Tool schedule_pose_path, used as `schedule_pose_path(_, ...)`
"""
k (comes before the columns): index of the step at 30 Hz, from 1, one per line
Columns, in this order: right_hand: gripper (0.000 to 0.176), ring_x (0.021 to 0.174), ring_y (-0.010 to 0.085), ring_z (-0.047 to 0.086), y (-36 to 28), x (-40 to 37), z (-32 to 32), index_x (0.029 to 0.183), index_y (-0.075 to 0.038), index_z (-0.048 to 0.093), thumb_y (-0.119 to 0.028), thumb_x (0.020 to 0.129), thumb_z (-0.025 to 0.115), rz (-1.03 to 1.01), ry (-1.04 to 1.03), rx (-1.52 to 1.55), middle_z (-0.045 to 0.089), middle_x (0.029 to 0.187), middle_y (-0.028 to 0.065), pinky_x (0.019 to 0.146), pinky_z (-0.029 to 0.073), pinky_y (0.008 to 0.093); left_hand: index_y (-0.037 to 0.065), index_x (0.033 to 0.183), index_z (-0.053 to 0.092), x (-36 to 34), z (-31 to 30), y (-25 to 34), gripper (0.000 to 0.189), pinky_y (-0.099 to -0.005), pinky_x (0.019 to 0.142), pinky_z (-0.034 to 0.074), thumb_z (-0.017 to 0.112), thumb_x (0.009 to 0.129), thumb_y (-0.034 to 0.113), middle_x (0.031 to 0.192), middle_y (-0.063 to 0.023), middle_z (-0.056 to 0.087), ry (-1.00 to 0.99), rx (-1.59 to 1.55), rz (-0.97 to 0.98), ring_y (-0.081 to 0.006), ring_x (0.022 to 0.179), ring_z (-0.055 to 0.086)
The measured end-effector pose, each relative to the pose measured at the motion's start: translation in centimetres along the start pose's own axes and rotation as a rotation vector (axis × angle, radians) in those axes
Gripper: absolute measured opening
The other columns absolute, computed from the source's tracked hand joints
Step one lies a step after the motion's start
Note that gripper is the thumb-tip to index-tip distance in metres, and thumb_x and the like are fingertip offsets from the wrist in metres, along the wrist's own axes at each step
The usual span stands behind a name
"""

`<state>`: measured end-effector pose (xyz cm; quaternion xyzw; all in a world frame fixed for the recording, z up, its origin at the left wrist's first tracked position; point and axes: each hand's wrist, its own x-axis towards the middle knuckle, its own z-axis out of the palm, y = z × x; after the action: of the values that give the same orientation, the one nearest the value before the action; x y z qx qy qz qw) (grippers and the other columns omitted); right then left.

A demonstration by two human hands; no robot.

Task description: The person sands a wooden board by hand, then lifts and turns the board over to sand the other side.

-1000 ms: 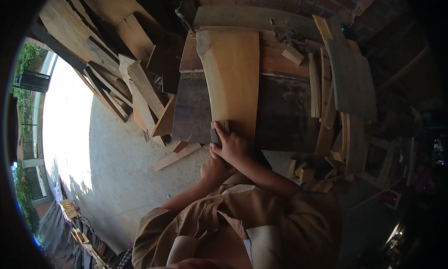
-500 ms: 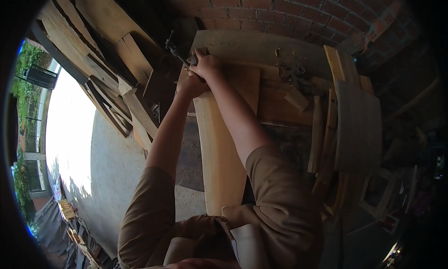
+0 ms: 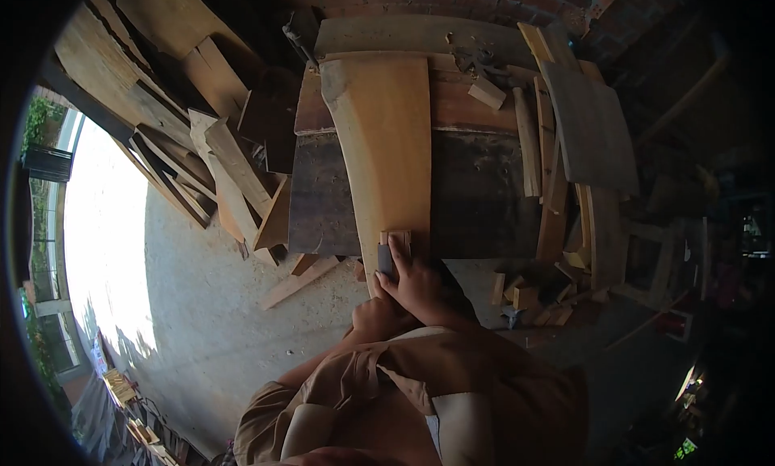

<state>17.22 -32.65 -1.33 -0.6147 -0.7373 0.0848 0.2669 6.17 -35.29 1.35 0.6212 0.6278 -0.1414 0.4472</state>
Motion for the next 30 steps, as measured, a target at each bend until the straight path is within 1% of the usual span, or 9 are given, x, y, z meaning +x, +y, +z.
schedule_pose_path(5,0.074,0.065,0.0342,0.061,1.3,6.0,0.5,0.134,-0.025,0.033,-0.046,0.069,0.062,0.204,-0.346,-0.027,0.057,0.083,0.0206,0.055,0.050,0.0402,-0.020,0.126,0.003,4.1,-3.1,0.8,0.124,-0.0351,0.054,0.051,0.057,0.060,0.069,0.069,-0.0144,0.063,0.151,0.163,0.136,-0.0243,0.062,0.064)
schedule_pose_path(8,0.073,0.067,0.0325,0.061,4.1,15.2,2.5,0.134,-0.030,0.031,-0.047,0.070,0.061,0.201,-0.254,-0.025,0.059,0.078,0.0177,0.059,0.050,0.0416,-0.018,0.127,0.009,10.0,-10.4,4.2,0.124,-0.0347,0.051,0.051,0.061,0.056,0.069,0.067,-0.0133,0.063,0.277,0.184,0.103,-0.0245,0.060,0.064)
schedule_pose_path(14,0.074,0.077,0.0321,0.062,10.8,38.0,8.1,0.136,-0.024,0.027,-0.050,0.073,0.056,0.128,-0.221,0.006,0.063,0.084,0.0174,0.069,0.050,0.0419,-0.017,0.123,0.018,23.9,-26.3,10.0,0.116,-0.0367,0.069,0.050,0.064,0.056,0.067,0.090,-0.0187,0.063,0.434,0.121,0.132,-0.0304,0.082,0.063)
schedule_pose_path(16,0.072,0.077,0.0325,0.062,10.1,39.0,7.3,0.136,-0.023,0.028,-0.049,0.074,0.055,0.163,-0.291,-0.082,0.063,0.084,0.0179,0.069,0.050,0.0411,-0.014,0.117,0.026,24.7,-26.2,10.6,0.106,-0.0371,0.071,0.050,0.065,0.057,0.064,0.091,-0.0181,0.063,0.602,0.145,0.093,-0.0291,0.084,0.063)
schedule_pose_path(20,0.073,0.078,0.0316,0.062,9.3,33.9,6.1,0.136,-0.024,0.027,-0.049,0.074,0.056,0.215,-0.223,-0.012,0.062,0.086,0.0183,0.068,0.049,0.0406,-0.015,0.125,0.017,21.1,-23.2,9.5,0.116,-0.0364,0.071,0.050,0.063,0.057,0.066,0.091,-0.0182,0.063,0.416,0.093,0.072,-0.0279,0.084,0.063)
schedule_pose_path(24,0.076,0.068,0.0342,0.061,5.4,18.1,3.1,0.138,-0.027,0.021,-0.051,0.075,0.055,0.186,-0.301,-0.113,0.059,0.078,0.0191,0.058,0.049,0.0438,-0.016,0.128,0.011,11.3,-12.8,6.2,0.122,-0.0356,0.062,0.052,0.064,0.055,0.067,0.083,-0.0168,0.064,0.294,0.124,0.046,-0.0276,0.073,0.065)
schedule_pose_path(27,0.077,0.065,0.0344,0.060,2.2,4.8,0.2,0.136,-0.020,0.027,-0.045,0.072,0.061,0.214,-0.343,-0.005,0.057,0.085,0.0214,0.052,0.050,0.0399,-0.016,0.128,0.010,3.8,-3.1,2.3,0.109,-0.0373,0.057,0.051,0.058,0.065,0.060,0.074,-0.0162,0.064,0.099,0.191,0.031,-0.0282,0.065,0.064)
schedule_pose_path(28,0.077,0.062,0.0327,0.059,1.3,1.8,-0.5,0.134,-0.022,0.033,-0.045,0.068,0.065,0.120,-0.088,0.064,0.055,0.084,0.0207,0.050,0.049,0.0387,-0.017,0.127,0.009,2.3,-0.4,1.0,0.107,-0.0368,0.057,0.051,0.055,0.068,0.059,0.074,-0.0166,0.064,0.021,0.176,-0.023,-0.0281,0.065,0.064)
schedule_pose_path(30,0.077,0.065,0.0321,0.060,0.7,0.4,-1.1,0.133,-0.022,0.034,-0.043,0.067,0.066,0.105,-0.056,0.098,0.055,0.090,0.0218,0.050,0.049,0.0381,-0.017,0.127,0.008,0.8,1.3,0.4,0.110,-0.0368,0.057,0.051,0.054,0.067,0.063,0.073,-0.0165,0.064,-0.029,0.198,-0.046,-0.0280,0.066,0.065)
